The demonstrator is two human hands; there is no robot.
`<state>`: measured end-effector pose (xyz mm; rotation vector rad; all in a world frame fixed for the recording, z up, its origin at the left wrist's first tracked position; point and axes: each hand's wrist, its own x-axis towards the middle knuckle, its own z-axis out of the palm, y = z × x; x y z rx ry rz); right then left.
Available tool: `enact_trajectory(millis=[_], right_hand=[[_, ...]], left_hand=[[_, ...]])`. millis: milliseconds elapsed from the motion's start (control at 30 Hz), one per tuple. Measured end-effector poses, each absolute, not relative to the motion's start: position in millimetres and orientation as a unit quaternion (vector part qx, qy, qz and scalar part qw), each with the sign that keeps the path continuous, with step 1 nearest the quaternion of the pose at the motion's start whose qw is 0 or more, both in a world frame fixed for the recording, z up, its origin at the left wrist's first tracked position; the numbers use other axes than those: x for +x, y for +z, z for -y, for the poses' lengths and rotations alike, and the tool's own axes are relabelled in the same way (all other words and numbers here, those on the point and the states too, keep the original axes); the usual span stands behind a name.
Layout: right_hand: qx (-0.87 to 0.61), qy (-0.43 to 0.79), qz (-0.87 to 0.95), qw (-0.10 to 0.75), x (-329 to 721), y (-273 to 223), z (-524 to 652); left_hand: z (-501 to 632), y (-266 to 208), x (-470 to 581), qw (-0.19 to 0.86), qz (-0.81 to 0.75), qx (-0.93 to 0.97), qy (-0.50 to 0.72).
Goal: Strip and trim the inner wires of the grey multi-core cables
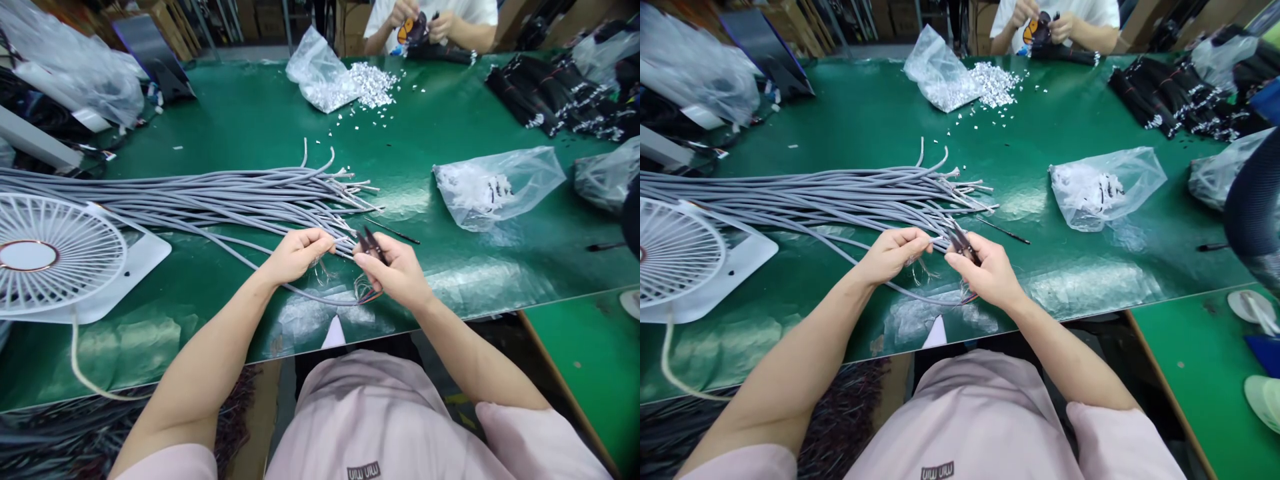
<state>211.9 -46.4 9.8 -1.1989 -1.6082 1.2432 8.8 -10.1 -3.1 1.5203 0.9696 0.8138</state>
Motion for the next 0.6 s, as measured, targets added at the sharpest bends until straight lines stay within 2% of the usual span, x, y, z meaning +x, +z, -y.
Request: enact_trajectory(millis=[100,200,300,400,467,600], right_hand=[[-0.469,0.263,0.759,0.366,216,11,37],[-0.423,0.125,0.861,0.255,218,14,26],[-0.401,0.036,0.905,0.138,218,22,21],[-0.385,0.027,0.920,0.064,217,33,19],[-0.380,0.059,0.922,0.053,218,38,16],[-0.382,0.214,0.889,0.138,221,34,5]], left_hand=[[10,-3,10,0.546,-0.409,0.652,0.330],[11,-4,11,0.545,-0.404,0.662,0.319],[11,-6,13,0.547,-0.405,0.666,0.306],[11,-7,14,0.544,-0.406,0.678,0.283],[11,-7,12,0.538,-0.401,0.690,0.271],[12,-4,9,0.531,-0.390,0.701,0.273]])
